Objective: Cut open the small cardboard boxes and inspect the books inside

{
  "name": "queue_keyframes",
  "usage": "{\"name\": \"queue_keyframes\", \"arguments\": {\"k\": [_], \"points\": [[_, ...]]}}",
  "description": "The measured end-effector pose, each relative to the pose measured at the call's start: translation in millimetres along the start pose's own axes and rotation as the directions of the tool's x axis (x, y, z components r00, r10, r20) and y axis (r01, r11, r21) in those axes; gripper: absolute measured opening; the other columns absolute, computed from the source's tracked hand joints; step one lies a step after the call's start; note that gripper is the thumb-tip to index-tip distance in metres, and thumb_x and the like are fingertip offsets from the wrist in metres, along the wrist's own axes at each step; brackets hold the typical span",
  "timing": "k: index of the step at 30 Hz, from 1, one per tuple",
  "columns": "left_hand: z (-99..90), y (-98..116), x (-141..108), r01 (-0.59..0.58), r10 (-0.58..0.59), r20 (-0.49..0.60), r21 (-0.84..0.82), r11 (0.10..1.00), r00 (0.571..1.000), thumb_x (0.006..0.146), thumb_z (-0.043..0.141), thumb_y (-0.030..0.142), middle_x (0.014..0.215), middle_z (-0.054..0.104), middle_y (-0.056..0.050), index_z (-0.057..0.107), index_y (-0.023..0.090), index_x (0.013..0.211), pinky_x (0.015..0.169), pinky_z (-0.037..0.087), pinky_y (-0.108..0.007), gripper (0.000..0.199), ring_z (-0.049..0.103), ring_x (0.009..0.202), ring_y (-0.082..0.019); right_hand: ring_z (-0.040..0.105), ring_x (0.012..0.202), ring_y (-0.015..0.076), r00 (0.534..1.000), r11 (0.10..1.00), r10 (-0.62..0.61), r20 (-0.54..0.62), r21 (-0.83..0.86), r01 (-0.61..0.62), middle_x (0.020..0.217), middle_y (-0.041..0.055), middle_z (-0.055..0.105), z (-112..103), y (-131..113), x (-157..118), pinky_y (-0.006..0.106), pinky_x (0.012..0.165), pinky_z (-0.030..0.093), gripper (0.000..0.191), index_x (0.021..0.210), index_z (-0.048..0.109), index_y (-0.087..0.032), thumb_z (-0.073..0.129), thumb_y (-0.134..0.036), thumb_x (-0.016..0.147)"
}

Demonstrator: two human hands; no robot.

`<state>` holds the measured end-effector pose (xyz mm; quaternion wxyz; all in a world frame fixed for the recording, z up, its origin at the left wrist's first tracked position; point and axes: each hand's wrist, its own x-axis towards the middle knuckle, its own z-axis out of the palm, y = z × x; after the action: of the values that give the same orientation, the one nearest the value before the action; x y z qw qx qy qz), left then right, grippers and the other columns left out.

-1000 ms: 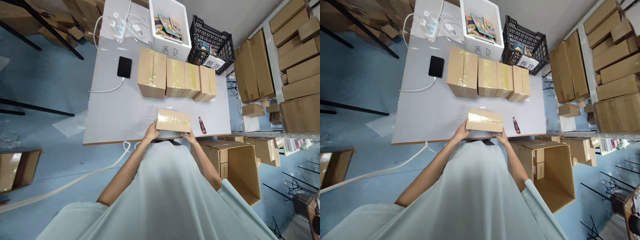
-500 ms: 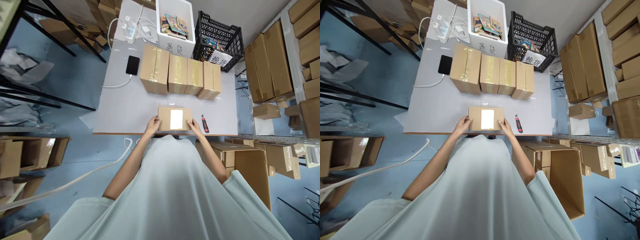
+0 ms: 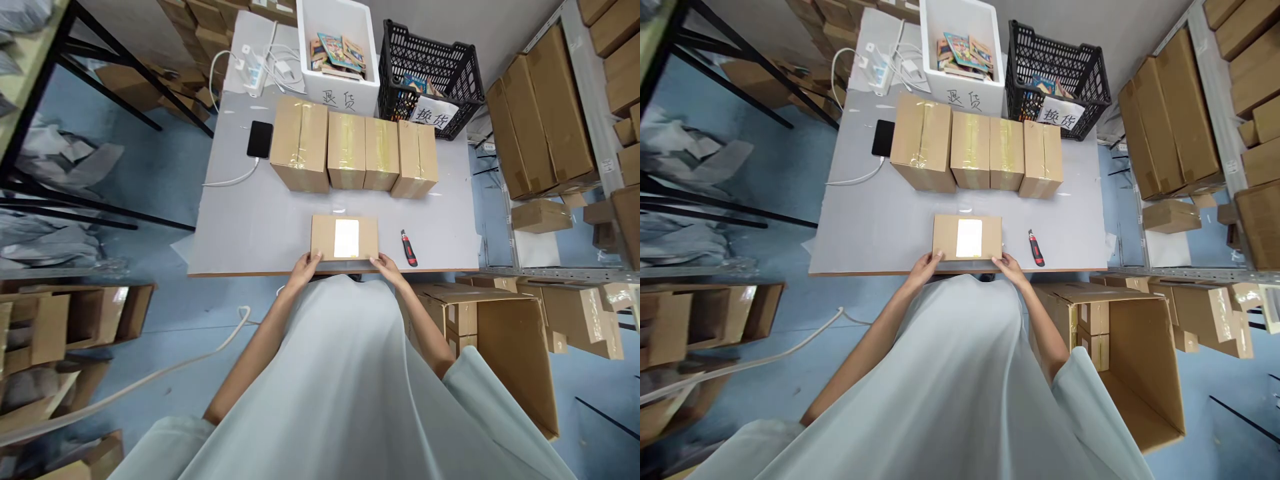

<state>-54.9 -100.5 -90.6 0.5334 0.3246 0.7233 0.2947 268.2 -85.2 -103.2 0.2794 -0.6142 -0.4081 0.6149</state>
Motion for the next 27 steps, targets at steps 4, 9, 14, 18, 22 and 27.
{"name": "queue_keyframes", "arguments": {"k": [4, 9, 14, 18, 22, 27], "points": [[3.3, -2.0, -3.0, 0.013, -0.013, 0.002, 0.015, 1.0, 1.0, 0.094, 0.082, 0.062, 0.15, 0.078, -0.023, 0.072, 0.016, 0.139, 0.128, 0.053, -0.048, 0.065, 0.073, 0.144, -0.036, 0.071, 0.149, 0.0392, 1.0, 1.0, -0.019, 0.01, 0.004, 0.019, 0.155, 0.0166, 0.077, 3.3, -0.3, -3.4, 0.059, 0.127, 0.058, 0.095, 0.147, 0.078, -0.02, 0.1, -0.073, 0.071], [6.9, 6.2, -6.4, -0.045, 0.043, -0.045, -0.032, 0.999, 0.998, 0.094, 0.086, 0.049, 0.154, 0.076, -0.021, 0.069, 0.016, 0.147, 0.13, 0.053, -0.048, 0.064, 0.073, 0.145, -0.034, 0.075, 0.137, 0.0364, 0.997, 0.996, -0.069, -0.023, -0.062, 0.067, 0.149, 0.0144, 0.079, -2.6, -17.5, -6.1, 0.057, 0.118, 0.065, 0.09, 0.147, 0.081, -0.024, 0.098, -0.073, 0.074], [0.6, 25.9, -3.2, -0.153, 0.14, -0.192, -0.057, 0.987, 0.971, 0.095, 0.076, 0.037, 0.145, 0.08, -0.02, 0.075, 0.012, 0.139, 0.122, 0.06, -0.047, 0.05, 0.076, 0.136, -0.032, 0.077, 0.129, 0.0356, 0.972, 0.968, -0.218, -0.091, -0.15, 0.203, 0.138, 0.0167, 0.078, -14.2, -44.8, -1.6, 0.054, 0.115, 0.066, 0.081, 0.145, 0.083, -0.021, 0.084, -0.078, 0.088], [-11.5, 40.6, 6.3, -0.239, 0.228, -0.279, -0.006, 0.971, 0.933, 0.099, 0.07, 0.039, 0.139, 0.083, -0.015, 0.079, 0.014, 0.137, 0.117, 0.063, -0.046, 0.046, 0.079, 0.125, -0.03, 0.076, 0.124, 0.0348, 0.941, 0.923, -0.312, -0.13, -0.277, 0.268, 0.129, 0.0143, 0.081, -22.3, -69.9, 10.6, 0.054, 0.119, 0.062, 0.067, 0.141, 0.085, -0.023, 0.074, -0.074, 0.098], [-15.9, 46.2, 15.7, -0.244, 0.235, -0.286, 0.006, 0.97, 0.929, 0.099, 0.069, 0.035, 0.135, 0.084, -0.016, 0.082, 0.012, 0.133, 0.117, 0.062, -0.045, 0.044, 0.08, 0.123, -0.03, 0.077, 0.118, 0.0344, 0.947, 0.884, -0.312, -0.083, -0.392, 0.257, 0.121, 0.0127, 0.084, -22.9, -82.9, 21.5, 0.055, 0.12, 0.06, 0.052, 0.129, 0.09, -0.024, 0.071, -0.065, 0.103], [-8.6, 36.0, 17.1, -0.193, 0.196, -0.218, 0.034, 0.981, 0.956, 0.093, 0.071, 0.03, 0.141, 0.083, -0.015, 0.079, 0.015, 0.139, 0.109, 0.066, -0.044, 0.05, 0.08, 0.115, -0.03, 0.079, 0.102, 0.0304, 0.967, 0.858, -0.255, -0.017, -0.466, 0.218, 0.116, 0.0112, 0.086, -19.8, -71.9, 25.9, 0.048, 0.111, 0.064, 0.044, 0.123, 0.09, -0.024, 0.077, -0.061, 0.102]]}}
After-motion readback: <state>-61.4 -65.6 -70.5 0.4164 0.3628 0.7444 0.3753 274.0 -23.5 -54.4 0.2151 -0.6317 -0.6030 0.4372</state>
